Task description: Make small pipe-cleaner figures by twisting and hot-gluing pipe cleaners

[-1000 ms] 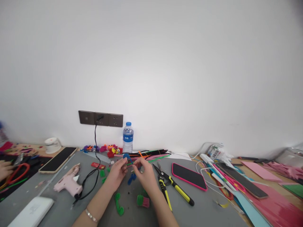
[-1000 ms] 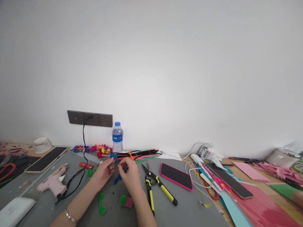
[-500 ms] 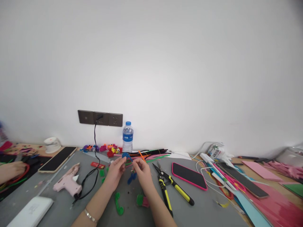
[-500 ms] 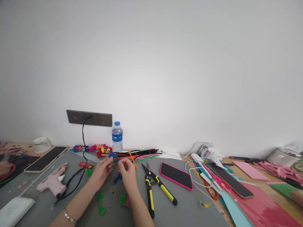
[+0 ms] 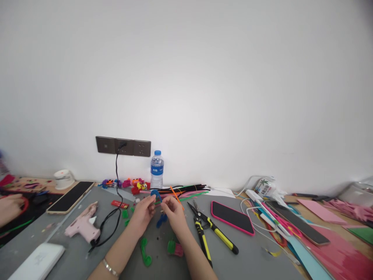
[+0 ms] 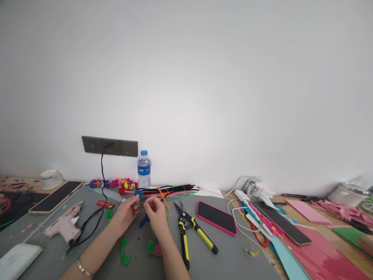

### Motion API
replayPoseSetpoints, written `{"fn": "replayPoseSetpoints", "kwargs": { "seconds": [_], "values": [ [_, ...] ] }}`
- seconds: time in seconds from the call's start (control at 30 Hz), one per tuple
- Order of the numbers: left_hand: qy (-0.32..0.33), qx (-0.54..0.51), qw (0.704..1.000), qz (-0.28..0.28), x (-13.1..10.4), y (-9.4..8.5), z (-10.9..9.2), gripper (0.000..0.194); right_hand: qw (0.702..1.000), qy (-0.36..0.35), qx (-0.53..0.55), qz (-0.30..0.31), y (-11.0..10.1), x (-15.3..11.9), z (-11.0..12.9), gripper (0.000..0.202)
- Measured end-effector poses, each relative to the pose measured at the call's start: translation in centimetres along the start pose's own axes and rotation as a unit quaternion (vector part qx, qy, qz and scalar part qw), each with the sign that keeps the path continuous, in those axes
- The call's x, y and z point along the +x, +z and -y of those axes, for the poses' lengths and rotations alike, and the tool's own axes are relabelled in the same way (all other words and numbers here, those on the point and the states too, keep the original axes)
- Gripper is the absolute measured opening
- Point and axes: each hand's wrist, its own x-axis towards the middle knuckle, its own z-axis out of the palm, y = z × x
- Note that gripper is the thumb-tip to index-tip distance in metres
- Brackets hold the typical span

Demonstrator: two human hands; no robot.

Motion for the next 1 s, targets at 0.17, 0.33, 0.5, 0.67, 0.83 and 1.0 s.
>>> {"fn": "replayPoseSetpoints", "kwargs": {
  "seconds": [0.17,0.33,0.5,0.67,0.83,1.0],
  "values": [
    [-0.01,-0.008,1.0,-0.01,-0.1,0.16,-0.1,0.031,1.0,-0.004,-0.01,0.01,0.11,-0.12,0.14,0.026],
    [-0.015,-0.011,1.0,-0.012,-0.03,0.07,-0.09,0.03,1.0,-0.016,-0.009,-0.009,0.02,-0.13,0.49,0.026],
    [-0.012,-0.013,1.0,-0.008,-0.16,0.16,-0.19,0.03,1.0,-0.018,-0.024,0.002,-0.12,-0.14,0.85,0.025],
    [-0.013,-0.011,1.0,-0.003,-0.14,0.17,-0.14,0.027,1.0,-0.016,-0.02,0.013,0.04,-0.2,0.53,0.023],
    [-0.011,-0.006,1.0,0.005,-0.09,0.0,0.14,0.03,0.999,-0.018,-0.024,0.026,0.18,-0.35,0.19,0.019],
    [-0.004,0.003,1.0,0.027,-0.11,-0.15,0.34,0.03,0.999,-0.02,-0.031,0.035,0.28,-0.46,0.36,0.015]
  ]
}}
